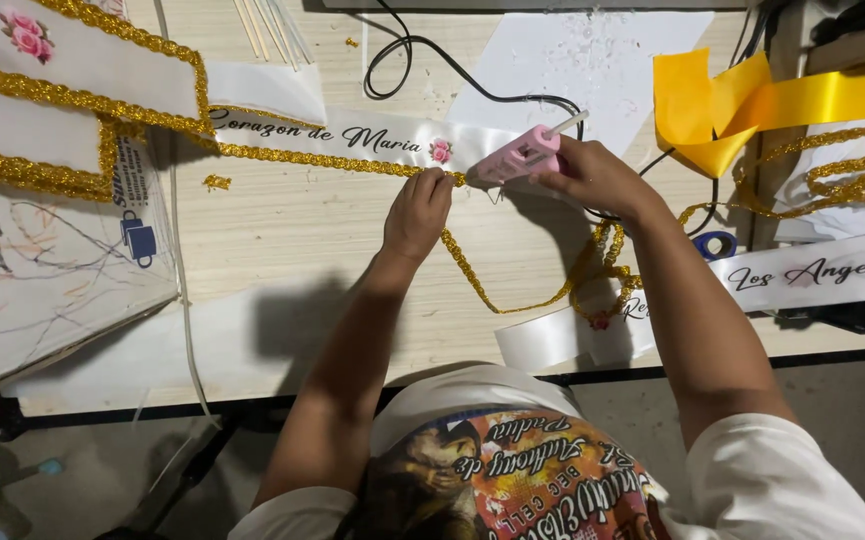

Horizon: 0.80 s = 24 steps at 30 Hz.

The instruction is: The person decorates a white sash with a gold glittery trim. They use a hot glue gun to apply adhesive to the sash and press the trim onto it. The person then uses scissors to cut the excess trim and places the finished sash on the table.

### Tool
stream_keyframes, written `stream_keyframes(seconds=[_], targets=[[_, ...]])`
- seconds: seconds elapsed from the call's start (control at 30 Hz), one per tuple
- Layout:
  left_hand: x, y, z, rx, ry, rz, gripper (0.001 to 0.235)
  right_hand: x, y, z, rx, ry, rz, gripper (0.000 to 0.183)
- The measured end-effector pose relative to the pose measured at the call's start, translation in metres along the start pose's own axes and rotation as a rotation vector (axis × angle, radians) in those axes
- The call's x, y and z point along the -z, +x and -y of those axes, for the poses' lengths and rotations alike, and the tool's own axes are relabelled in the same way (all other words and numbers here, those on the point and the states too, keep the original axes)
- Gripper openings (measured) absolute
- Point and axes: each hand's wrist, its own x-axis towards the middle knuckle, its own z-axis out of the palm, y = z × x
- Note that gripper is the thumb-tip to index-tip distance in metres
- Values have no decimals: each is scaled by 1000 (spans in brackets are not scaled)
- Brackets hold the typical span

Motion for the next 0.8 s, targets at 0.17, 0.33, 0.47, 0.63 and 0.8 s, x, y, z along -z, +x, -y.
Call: stream_keyframes(seconds=[0.17,0.33,0.47,0.63,0.8], targets=[[0,-1,0,9,4,14,20,-3,1,3,-38,30,16,39],[0,0,0,1,14,-1,20,-5,0,4,-63,32,22,37],[-1,0,0,-3,16,-3,20,-4,-1,12,-68,-2,18,37],[0,0,0,18,-8,16,21,-5,1,15,84,-33,-13,38],[-2,-1,0,4,7,-7,21,-3,0,26,-17,-161,17,40]])
